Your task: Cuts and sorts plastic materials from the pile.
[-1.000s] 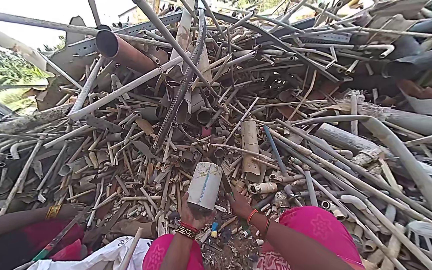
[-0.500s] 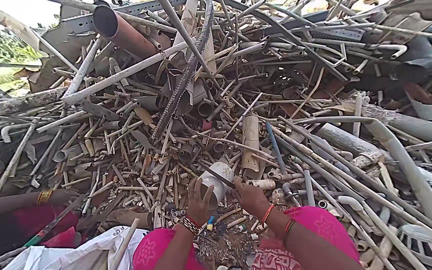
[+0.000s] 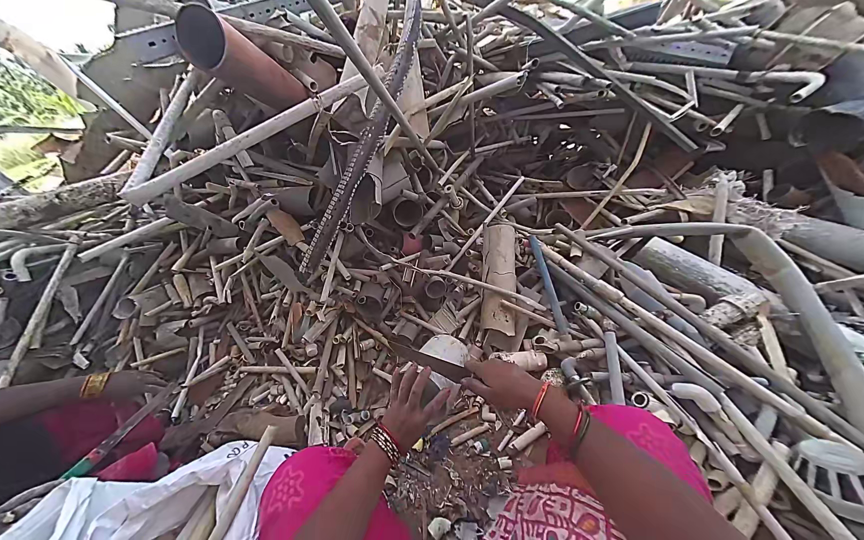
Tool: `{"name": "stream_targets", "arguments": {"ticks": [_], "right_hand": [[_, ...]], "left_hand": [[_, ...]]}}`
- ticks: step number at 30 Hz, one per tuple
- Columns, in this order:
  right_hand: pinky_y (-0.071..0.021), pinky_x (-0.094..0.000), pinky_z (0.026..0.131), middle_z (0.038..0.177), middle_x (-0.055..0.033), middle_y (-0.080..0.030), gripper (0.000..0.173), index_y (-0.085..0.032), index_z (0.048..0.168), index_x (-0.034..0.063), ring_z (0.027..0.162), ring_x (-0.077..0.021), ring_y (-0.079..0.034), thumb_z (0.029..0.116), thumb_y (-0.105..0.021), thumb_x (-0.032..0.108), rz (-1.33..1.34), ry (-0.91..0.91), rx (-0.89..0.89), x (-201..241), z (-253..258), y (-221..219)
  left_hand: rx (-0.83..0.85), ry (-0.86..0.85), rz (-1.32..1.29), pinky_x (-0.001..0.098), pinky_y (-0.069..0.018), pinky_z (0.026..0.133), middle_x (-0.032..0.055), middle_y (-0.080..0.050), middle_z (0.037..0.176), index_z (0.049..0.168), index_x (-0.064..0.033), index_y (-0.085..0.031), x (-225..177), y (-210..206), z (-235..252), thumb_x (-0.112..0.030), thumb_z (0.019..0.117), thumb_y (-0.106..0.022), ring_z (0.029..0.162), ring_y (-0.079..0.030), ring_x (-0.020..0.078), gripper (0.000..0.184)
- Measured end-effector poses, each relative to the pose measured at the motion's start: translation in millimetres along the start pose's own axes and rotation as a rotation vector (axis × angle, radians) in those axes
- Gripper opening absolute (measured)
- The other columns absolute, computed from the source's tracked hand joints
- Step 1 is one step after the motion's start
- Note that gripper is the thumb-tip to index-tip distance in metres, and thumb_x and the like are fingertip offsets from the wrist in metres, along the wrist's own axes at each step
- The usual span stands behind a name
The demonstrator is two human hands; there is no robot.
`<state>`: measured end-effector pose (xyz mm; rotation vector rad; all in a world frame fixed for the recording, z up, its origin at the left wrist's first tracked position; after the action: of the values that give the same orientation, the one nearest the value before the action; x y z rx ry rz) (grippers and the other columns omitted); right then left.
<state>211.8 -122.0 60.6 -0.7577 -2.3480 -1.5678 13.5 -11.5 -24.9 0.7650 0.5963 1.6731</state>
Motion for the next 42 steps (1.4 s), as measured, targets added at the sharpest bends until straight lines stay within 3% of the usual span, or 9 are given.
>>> {"name": "stream_targets", "arguments": {"ticks": [3, 6, 11, 16, 25, 27, 32, 38, 42], "right_hand": [[-0.0474, -0.0636, 0.098, 0.129, -0.0295, -0.062, 0.049, -0.050, 0.142, 0.0002, 0.123, -0.0462, -0.061, 0.1124, -0.037, 0.038, -0.031, -0.185, 0.016, -4.7, -0.4, -5.1], [-0.0463, -0.0596, 0.093, 0.113, -0.0296, -0.062, 0.051, -0.050, 0.139, -0.0048, 0.105, -0.0440, -0.062, 0.1134, -0.035, 0.036, 0.192, -0.008, -0.011, 0.3, -3.4, -18.6], [-0.0448, -0.0620, 0.104, 0.134, -0.0299, -0.060, 0.055, -0.042, 0.151, -0.0001, 0.127, -0.0449, -0.059, 0.1128, -0.035, 0.039, 0.093, -0.198, 0.010, 4.1, 0.8, -25.4], [-0.0445, -0.0615, 0.104, 0.131, -0.0310, -0.060, 0.053, -0.046, 0.147, -0.0012, 0.125, -0.0456, -0.059, 0.1130, -0.036, 0.038, 0.089, -0.129, -0.008, 4.3, -0.6, -17.8], [-0.0449, -0.0630, 0.104, 0.131, -0.0304, -0.062, 0.051, -0.049, 0.147, 0.0009, 0.124, -0.0458, -0.061, 0.1116, -0.042, 0.037, -0.029, -0.182, 0.024, -9.5, 25.0, -24.2], [-0.0466, -0.0617, 0.096, 0.117, -0.0315, -0.065, 0.046, -0.056, 0.136, -0.0044, 0.108, -0.0451, -0.064, 0.1105, -0.048, 0.033, 0.103, -0.078, -0.031, -16.1, 34.4, -29.0], [-0.0419, -0.0692, 0.103, 0.127, -0.0414, -0.059, 0.054, -0.052, 0.136, -0.0143, 0.121, -0.0555, -0.059, 0.1119, -0.042, 0.033, 0.117, -0.170, -0.170, -28.9, 41.2, -15.0], [-0.0502, -0.0375, 0.069, 0.100, -0.0119, -0.062, 0.053, -0.053, 0.133, -0.0047, 0.077, -0.0125, -0.057, 0.1091, -0.043, 0.042, 0.820, -0.050, -0.324, -14.8, 55.0, -24.8], [-0.0485, -0.0211, 0.076, 0.097, 0.0063, -0.058, 0.040, -0.053, 0.126, 0.0099, 0.083, 0.0024, -0.056, 0.1147, -0.020, 0.030, 1.054, -0.210, -0.314, 66.3, 28.5, -18.1]], "left_hand": [[0.054, 0.138, -0.149, 0.0759, -0.0432, 0.096, 0.0404, -0.054, 0.133, 0.130, -0.0128, -0.068, -3.3, 0.9, -1.3, -0.010, 0.0405, -0.092, 0.122, -0.051, 0.0664, 0.093], [0.052, 0.277, -0.168, 0.0760, -0.0436, 0.094, 0.0437, -0.052, 0.133, 0.128, -0.0056, -0.069, -2.0, 1.1, 9.1, -0.012, 0.0308, -0.091, 0.122, -0.047, 0.0701, 0.100], [0.220, 0.544, -0.250, 0.0703, -0.0399, 0.104, 0.0437, -0.043, 0.144, 0.137, -0.0012, -0.062, -6.7, 12.6, 13.5, -0.019, 0.0451, -0.096, 0.134, -0.038, 0.0663, 0.099], [0.194, 0.654, -0.289, 0.0694, -0.0386, 0.106, 0.0453, -0.038, 0.146, 0.139, 0.0006, -0.059, -1.4, 20.9, 19.6, -0.016, 0.0425, -0.096, 0.135, -0.035, 0.0668, 0.105], [0.604, 0.882, -0.385, 0.0621, -0.0304, 0.116, 0.0340, -0.020, 0.162, 0.159, -0.0123, -0.037, 3.9, 40.0, 27.1, -0.027, 0.0656, -0.094, 0.150, -0.020, 0.0531, 0.110], [0.531, 0.995, -0.455, 0.0627, -0.0328, 0.115, 0.0351, -0.021, 0.161, 0.159, -0.0090, -0.036, 10.7, 46.0, 23.9, -0.028, 0.0640, -0.095, 0.148, -0.023, 0.0544, 0.113], [0.373, 1.304, -0.662, 0.0534, -0.0337, 0.119, 0.0332, -0.021, 0.161, 0.161, -0.0061, -0.026, 34.8, 68.6, 14.9, -0.022, 0.0650, -0.097, 0.147, -0.030, 0.0480, 0.120], [0.041, 1.135, -1.231, 0.0438, -0.0402, 0.114, 0.0381, -0.033, 0.153, 0.157, 0.0101, -0.021, 44.6, 88.7, -0.6, 0.005, 0.0621, -0.083, 0.136, -0.046, 0.0394, 0.113], [-0.112, 1.300, -1.357, 0.0327, -0.0442, 0.105, 0.0287, -0.040, 0.150, 0.158, 0.0071, -0.014, 43.2, 115.6, 8.3, 0.012, 0.0806, -0.061, 0.126, -0.052, 0.0212, 0.091]]}}
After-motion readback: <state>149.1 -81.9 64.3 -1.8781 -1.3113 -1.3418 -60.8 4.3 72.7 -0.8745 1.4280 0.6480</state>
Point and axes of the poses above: each hand's wrist, its own z-axis towards the middle knuckle, its own y-axis out of the back of the hand, x = y × z, the point moved 2 cm from there along z, towards the middle knuckle
